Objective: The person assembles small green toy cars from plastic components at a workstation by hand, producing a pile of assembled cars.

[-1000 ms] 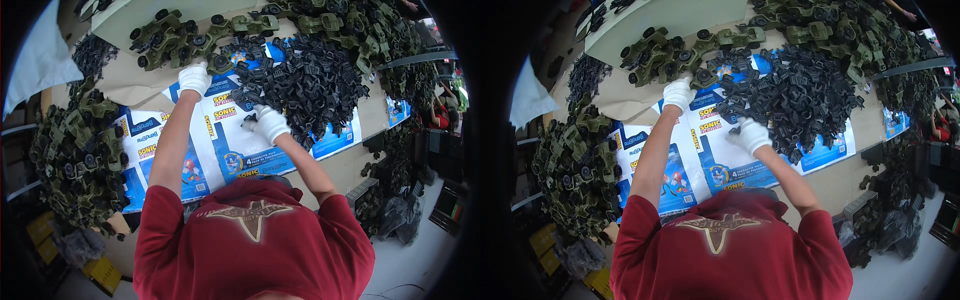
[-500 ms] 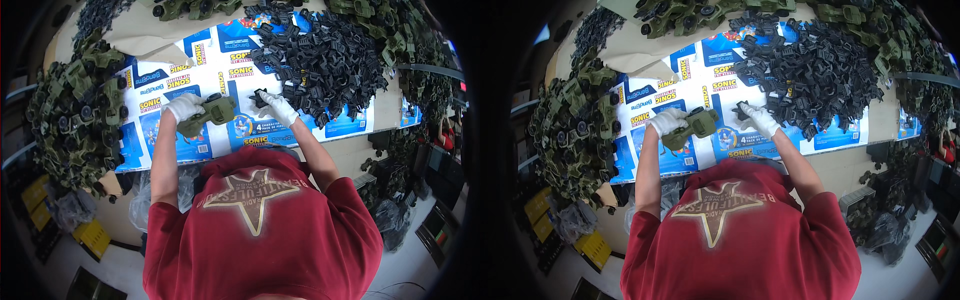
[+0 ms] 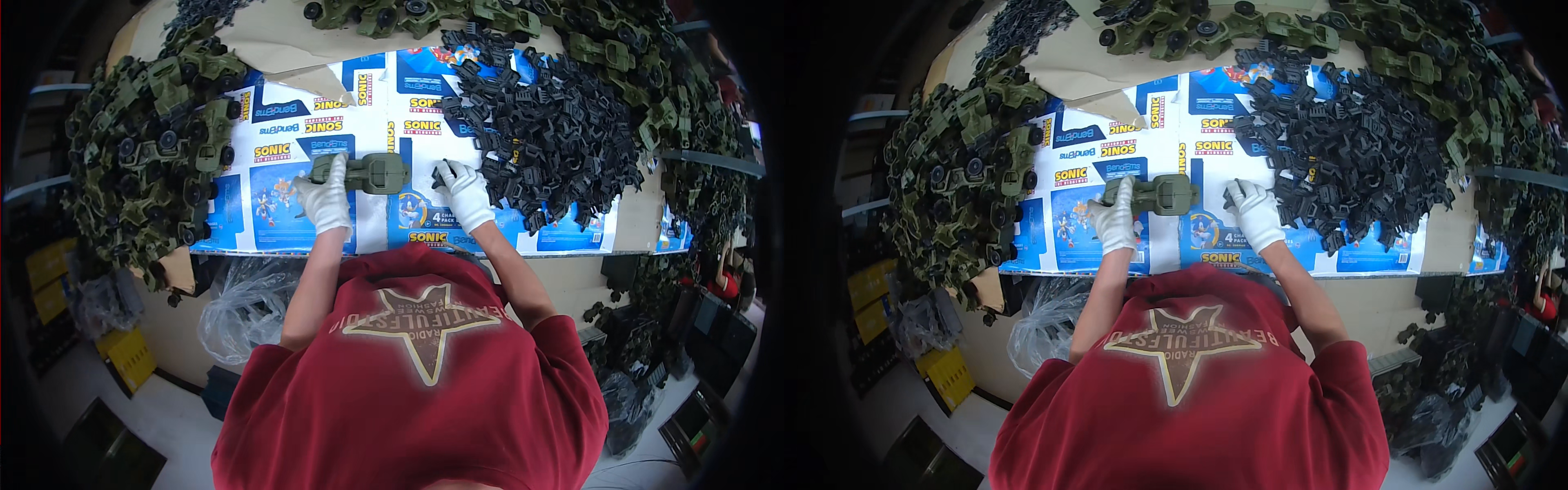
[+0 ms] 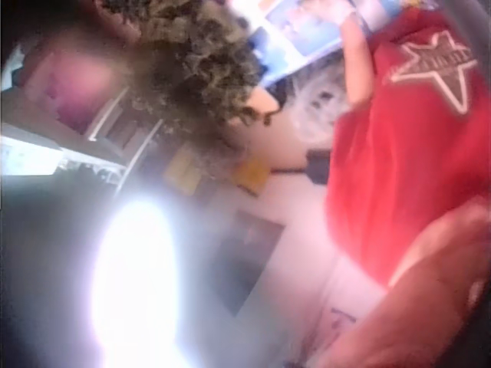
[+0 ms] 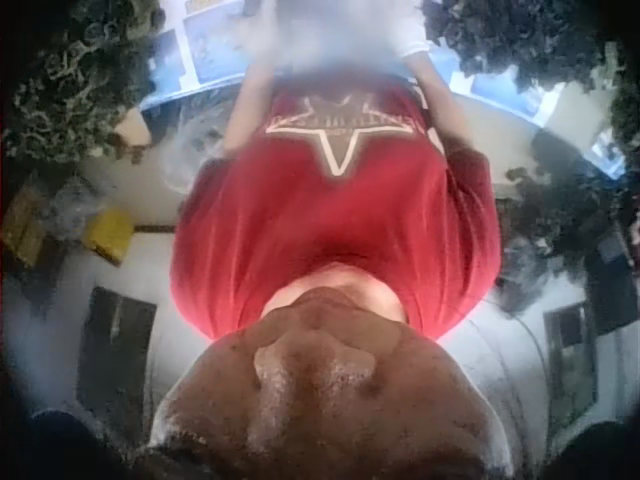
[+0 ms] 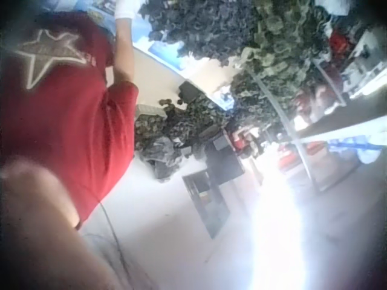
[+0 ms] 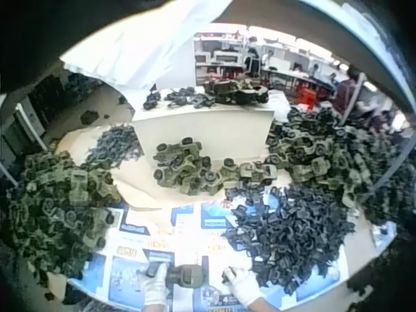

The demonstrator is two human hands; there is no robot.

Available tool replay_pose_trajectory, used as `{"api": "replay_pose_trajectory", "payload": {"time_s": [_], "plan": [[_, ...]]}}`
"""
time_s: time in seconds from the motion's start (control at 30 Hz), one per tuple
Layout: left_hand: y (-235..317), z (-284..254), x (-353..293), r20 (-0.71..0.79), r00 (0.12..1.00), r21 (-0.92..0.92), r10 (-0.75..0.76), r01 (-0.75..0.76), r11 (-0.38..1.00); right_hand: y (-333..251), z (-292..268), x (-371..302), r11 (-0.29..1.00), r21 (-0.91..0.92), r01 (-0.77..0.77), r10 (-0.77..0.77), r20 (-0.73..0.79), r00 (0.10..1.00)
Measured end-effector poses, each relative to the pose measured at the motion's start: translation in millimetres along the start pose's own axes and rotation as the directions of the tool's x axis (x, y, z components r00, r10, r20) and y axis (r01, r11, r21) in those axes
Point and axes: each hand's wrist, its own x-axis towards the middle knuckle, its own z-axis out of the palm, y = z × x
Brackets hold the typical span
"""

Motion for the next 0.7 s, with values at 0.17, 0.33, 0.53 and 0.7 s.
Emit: {"api": "replay_pose_trajectory", "payload": {"time_s": [0.17,0.33,0.53,0.7], "plan": [[-6,36,17,0.216,0.901,0.331,0.375,-0.429,0.841,-3,-5,6,0.999,0.010,-0.038,0.037,0.077,0.996],[7,62,6,0.260,0.780,0.254,0.569,-0.624,0.739,-5,-35,10,0.921,0.255,-0.296,0.263,0.156,0.952],[-11,72,2,0.669,0.722,-0.060,0.180,-0.189,0.980,21,-33,17,0.420,0.882,-0.212,0.360,0.053,0.931],[72,15,-49,0.935,0.298,-0.215,0.192,0.046,0.976,29,-81,25,-0.272,0.952,-0.144,0.097,0.176,0.980]]}}
